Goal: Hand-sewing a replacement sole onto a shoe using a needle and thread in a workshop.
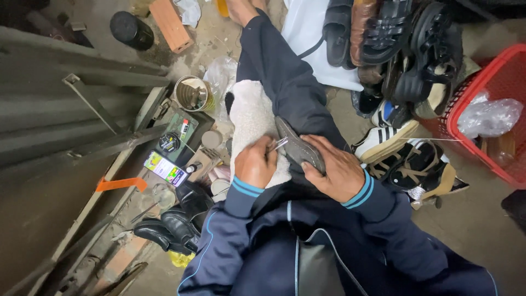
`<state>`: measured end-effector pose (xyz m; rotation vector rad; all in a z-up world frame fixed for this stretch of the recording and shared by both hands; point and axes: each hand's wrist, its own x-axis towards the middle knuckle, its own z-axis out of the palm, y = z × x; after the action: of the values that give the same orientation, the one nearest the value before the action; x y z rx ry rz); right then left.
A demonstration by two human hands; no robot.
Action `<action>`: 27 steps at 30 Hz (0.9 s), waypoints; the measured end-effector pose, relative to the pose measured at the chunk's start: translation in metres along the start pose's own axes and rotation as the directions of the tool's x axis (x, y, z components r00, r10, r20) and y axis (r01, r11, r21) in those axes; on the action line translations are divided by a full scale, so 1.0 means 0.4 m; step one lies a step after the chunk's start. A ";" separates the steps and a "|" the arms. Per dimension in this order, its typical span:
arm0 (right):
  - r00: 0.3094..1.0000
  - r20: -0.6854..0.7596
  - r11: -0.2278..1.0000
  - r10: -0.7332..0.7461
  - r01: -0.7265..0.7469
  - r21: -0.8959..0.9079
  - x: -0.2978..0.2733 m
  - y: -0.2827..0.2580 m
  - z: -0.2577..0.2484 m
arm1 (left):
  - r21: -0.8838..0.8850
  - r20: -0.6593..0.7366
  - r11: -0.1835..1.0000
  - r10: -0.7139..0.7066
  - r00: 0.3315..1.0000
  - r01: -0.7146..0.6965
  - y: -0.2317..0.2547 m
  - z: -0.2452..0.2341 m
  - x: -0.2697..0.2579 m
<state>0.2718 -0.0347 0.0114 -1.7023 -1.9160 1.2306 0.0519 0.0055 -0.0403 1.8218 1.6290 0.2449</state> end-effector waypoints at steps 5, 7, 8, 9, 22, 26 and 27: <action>0.993 -0.104 0.992 0.049 -0.060 -0.107 0.012 0.013 0.029 | -0.388 -0.011 0.916 0.111 0.994 -0.107 0.020 -0.018 -0.068; 0.990 -0.131 0.988 0.051 -0.069 -0.135 0.021 0.011 0.043 | -0.267 -0.075 0.945 0.172 0.982 -0.186 0.051 -0.038 -0.096; 0.990 -0.133 0.988 0.038 -0.057 -0.140 0.020 0.010 0.052 | -0.243 -0.107 0.944 0.201 0.974 -0.221 0.065 -0.033 -0.107; 0.991 -0.135 0.988 0.025 -0.045 -0.146 0.019 0.009 0.062 | -0.218 -0.138 0.942 0.229 0.964 -0.255 0.079 -0.028 -0.119; 0.984 -0.154 0.993 0.084 -0.096 -0.073 0.003 0.046 0.037 | -0.190 -0.140 0.981 0.024 0.990 -0.050 0.050 -0.035 -0.009; 0.989 -0.139 0.997 0.058 -0.066 -0.047 0.003 0.048 0.029 | -0.047 -0.106 0.994 0.089 0.990 -0.095 0.037 0.016 -0.017; 0.991 -0.122 0.996 0.062 -0.068 -0.050 0.004 0.049 0.030 | -0.024 -0.118 0.998 0.057 0.991 -0.060 0.045 0.020 -0.013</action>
<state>0.2757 -0.0391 -0.0109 -1.8356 -1.8523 1.0807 0.0700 -0.0021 -0.0342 1.8668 1.6448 0.4054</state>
